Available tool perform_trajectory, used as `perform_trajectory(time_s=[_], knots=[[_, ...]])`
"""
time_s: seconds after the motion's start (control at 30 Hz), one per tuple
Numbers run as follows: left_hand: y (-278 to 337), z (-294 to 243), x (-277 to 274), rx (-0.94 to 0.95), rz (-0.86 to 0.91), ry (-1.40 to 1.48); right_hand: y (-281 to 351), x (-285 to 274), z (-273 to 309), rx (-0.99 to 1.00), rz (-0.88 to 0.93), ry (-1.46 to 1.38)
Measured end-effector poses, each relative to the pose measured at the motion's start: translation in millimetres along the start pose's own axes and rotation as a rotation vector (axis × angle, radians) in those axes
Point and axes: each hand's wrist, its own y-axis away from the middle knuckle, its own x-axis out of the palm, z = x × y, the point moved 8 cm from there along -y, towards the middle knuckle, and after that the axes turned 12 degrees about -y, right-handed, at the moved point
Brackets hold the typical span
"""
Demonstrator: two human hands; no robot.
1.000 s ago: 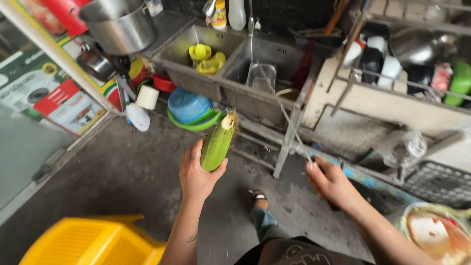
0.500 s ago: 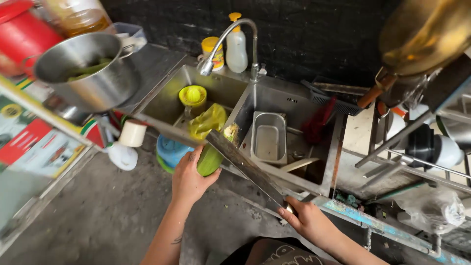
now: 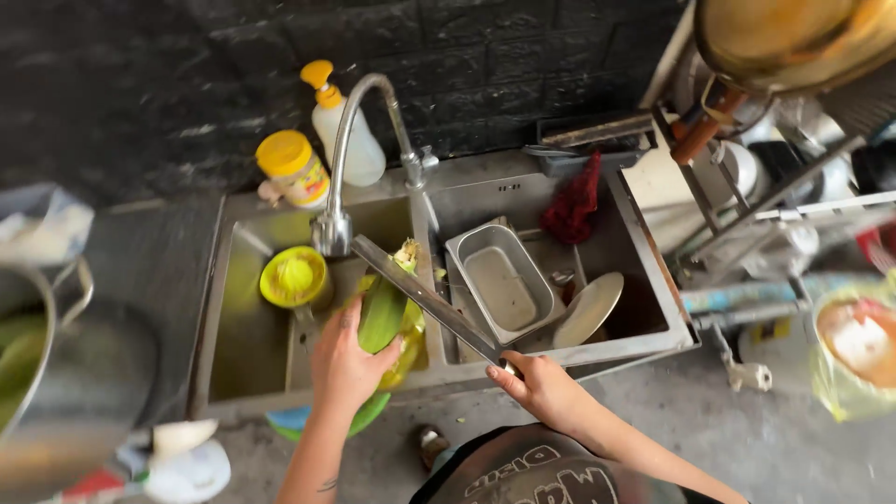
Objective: Peeling husks from corn, trimming the ends with a knife, washing them in a sink, and placing them into a large pot.
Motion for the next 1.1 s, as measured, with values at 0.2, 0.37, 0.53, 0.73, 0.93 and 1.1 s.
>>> perform_trajectory(time_s=[0.2,0.37,0.53,0.73,0.93,1.1], knots=[[-56.0,5.6,22.7,0.159,0.186,0.112,-8.3,27.2,1.3,0.202,-0.208,-0.125],[-78.4,-15.5,33.2,0.317,0.049,0.112,-7.0,26.1,6.4,0.314,-0.343,-0.243],[-93.8,-25.3,37.2,0.333,0.181,0.323,-26.6,15.3,13.2,0.258,-0.406,-0.217],[-55.9,-74.9,51.8,0.484,0.380,0.419,-109.6,-24.7,-30.8,0.189,-0.463,0.062],[-66.5,-67.5,99.8,0.219,0.518,0.643,-88.2,-86.6,-47.9,0.362,-0.568,-0.469],[-78.2,-73.1,109.5,0.154,0.587,0.927,-20.4,-114.5,-42.4,0.402,-0.628,0.061]])
